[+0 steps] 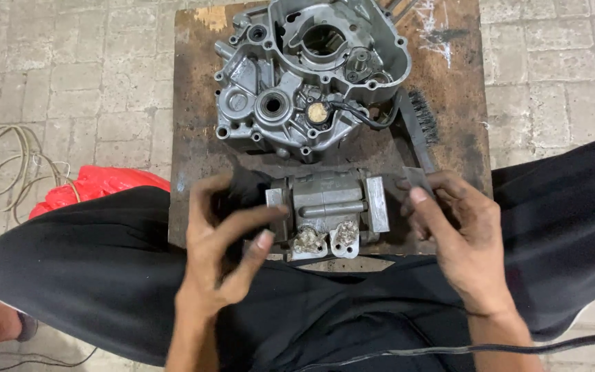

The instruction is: Cleaning and scrubbing metal engine components using a small piece of abrasive material or cloth to remove debris.

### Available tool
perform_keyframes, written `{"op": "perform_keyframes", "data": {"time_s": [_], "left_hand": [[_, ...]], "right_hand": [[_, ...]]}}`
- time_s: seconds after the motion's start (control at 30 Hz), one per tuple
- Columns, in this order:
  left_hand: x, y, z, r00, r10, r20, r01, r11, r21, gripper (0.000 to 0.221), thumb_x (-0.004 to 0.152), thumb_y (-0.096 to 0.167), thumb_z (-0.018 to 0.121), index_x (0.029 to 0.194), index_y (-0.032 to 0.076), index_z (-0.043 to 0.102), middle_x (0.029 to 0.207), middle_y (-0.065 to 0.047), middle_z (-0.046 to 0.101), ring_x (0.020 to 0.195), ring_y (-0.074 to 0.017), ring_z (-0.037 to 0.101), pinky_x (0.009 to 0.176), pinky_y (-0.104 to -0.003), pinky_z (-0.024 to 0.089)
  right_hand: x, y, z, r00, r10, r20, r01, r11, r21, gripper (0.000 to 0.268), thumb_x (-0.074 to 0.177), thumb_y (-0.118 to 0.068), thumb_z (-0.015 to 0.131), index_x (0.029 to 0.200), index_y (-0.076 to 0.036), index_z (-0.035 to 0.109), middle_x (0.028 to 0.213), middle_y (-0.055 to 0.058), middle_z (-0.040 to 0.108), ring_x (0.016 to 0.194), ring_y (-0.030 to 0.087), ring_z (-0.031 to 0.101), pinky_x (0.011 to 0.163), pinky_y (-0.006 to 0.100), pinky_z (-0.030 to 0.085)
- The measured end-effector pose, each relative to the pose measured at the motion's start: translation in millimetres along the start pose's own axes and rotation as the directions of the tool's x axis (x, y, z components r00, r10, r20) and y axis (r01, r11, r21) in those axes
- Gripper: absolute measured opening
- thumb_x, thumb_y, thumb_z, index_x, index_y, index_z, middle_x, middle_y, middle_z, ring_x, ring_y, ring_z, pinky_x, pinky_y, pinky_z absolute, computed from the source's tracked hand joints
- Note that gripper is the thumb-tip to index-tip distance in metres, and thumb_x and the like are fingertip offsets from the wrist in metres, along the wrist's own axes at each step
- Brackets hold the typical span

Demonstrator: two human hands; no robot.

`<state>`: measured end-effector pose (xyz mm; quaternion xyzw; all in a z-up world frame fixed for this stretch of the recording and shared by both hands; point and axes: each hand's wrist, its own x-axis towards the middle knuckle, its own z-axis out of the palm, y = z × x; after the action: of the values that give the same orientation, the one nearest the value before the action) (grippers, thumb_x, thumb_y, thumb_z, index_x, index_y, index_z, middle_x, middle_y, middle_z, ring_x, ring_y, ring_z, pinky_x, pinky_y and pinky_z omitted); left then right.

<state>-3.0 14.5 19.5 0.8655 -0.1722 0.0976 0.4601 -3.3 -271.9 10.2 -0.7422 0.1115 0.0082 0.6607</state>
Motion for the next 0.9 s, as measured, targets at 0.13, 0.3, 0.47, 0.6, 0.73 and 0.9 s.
{"op": "perform_keyframes", "data": {"time_s": [0.13, 0.3, 0.47, 0.6, 0.73, 0.9], "left_hand": [[16.2, 13.2, -20.5, 0.971, 0.186, 0.150, -0.222, 0.934, 0.279, 0.031, 0.076, 0.022, 0.082, 0.107, 0.016, 0.080, 0.125, -0.025, 0.052, 0.106, -0.0368, 0.054, 0.086, -0.042, 0.049], [30.2, 25.2, -38.7, 0.841, 0.280, 0.463, -0.496, 0.739, 0.455, 0.042, 0.075, 0.018, 0.075, 0.116, 0.021, 0.073, 0.130, -0.012, 0.055, 0.105, -0.0305, 0.053, 0.089, -0.042, 0.047], [49.0, 24.4, -43.2, 0.762, 0.296, 0.576, -0.587, 0.692, 0.420, 0.039, 0.073, 0.017, 0.069, 0.111, 0.023, 0.072, 0.133, -0.014, 0.053, 0.107, -0.0318, 0.051, 0.092, -0.043, 0.044], [59.9, 25.8, -43.2, 0.717, 0.315, 0.622, -0.590, 0.749, 0.301, 0.032, 0.069, 0.012, 0.069, 0.101, 0.020, 0.073, 0.134, -0.015, 0.053, 0.113, -0.0345, 0.049, 0.096, -0.044, 0.043], [58.6, 32.2, -41.6, 0.741, 0.274, 0.613, -0.498, 0.837, 0.227, 0.034, 0.072, 0.026, 0.081, 0.102, 0.011, 0.071, 0.134, -0.019, 0.050, 0.112, -0.0363, 0.050, 0.094, -0.047, 0.044], [39.9, 30.5, -37.2, 0.791, 0.314, 0.525, -0.537, 0.766, 0.352, 0.029, 0.078, 0.026, 0.073, 0.104, 0.012, 0.069, 0.132, -0.016, 0.054, 0.108, -0.0333, 0.050, 0.095, -0.044, 0.042]], "right_hand": [[-0.9, 8.7, -15.5, 0.999, 0.027, -0.022, -0.027, 1.000, 0.003, 0.013, 0.100, -0.002, 0.062, 0.110, 0.005, 0.068, 0.076, 0.006, 0.060, 0.060, 0.011, 0.049, 0.056, 0.022, 0.042], [-7.6, 15.1, -24.3, 0.998, 0.052, -0.041, -0.050, 0.998, 0.036, 0.009, 0.102, 0.000, 0.059, 0.098, 0.006, 0.065, 0.076, 0.007, 0.060, 0.062, 0.012, 0.047, 0.058, 0.024, 0.041], [-11.1, 21.6, -20.8, 0.998, 0.053, -0.027, -0.052, 0.998, 0.021, 0.008, 0.100, -0.002, 0.062, 0.101, 0.005, 0.067, 0.073, 0.007, 0.059, 0.061, 0.012, 0.051, 0.055, 0.023, 0.042], [-13.9, 26.7, -19.3, 0.998, 0.061, -0.012, -0.061, 0.998, 0.016, 0.010, 0.100, -0.002, 0.062, 0.096, 0.005, 0.068, 0.073, 0.008, 0.062, 0.060, 0.012, 0.051, 0.054, 0.023, 0.040], [-14.1, 36.0, -24.8, 0.999, 0.053, -0.009, -0.054, 0.999, -0.008, 0.011, 0.099, -0.004, 0.063, 0.097, 0.006, 0.068, 0.064, 0.008, 0.057, 0.056, 0.013, 0.048, 0.052, 0.024, 0.038], [-15.4, 42.4, -28.3, 0.998, 0.055, -0.020, -0.055, 0.998, -0.010, 0.009, 0.100, -0.002, 0.062, 0.095, 0.005, 0.066, 0.068, 0.007, 0.058, 0.056, 0.012, 0.049, 0.051, 0.023, 0.037]]}}
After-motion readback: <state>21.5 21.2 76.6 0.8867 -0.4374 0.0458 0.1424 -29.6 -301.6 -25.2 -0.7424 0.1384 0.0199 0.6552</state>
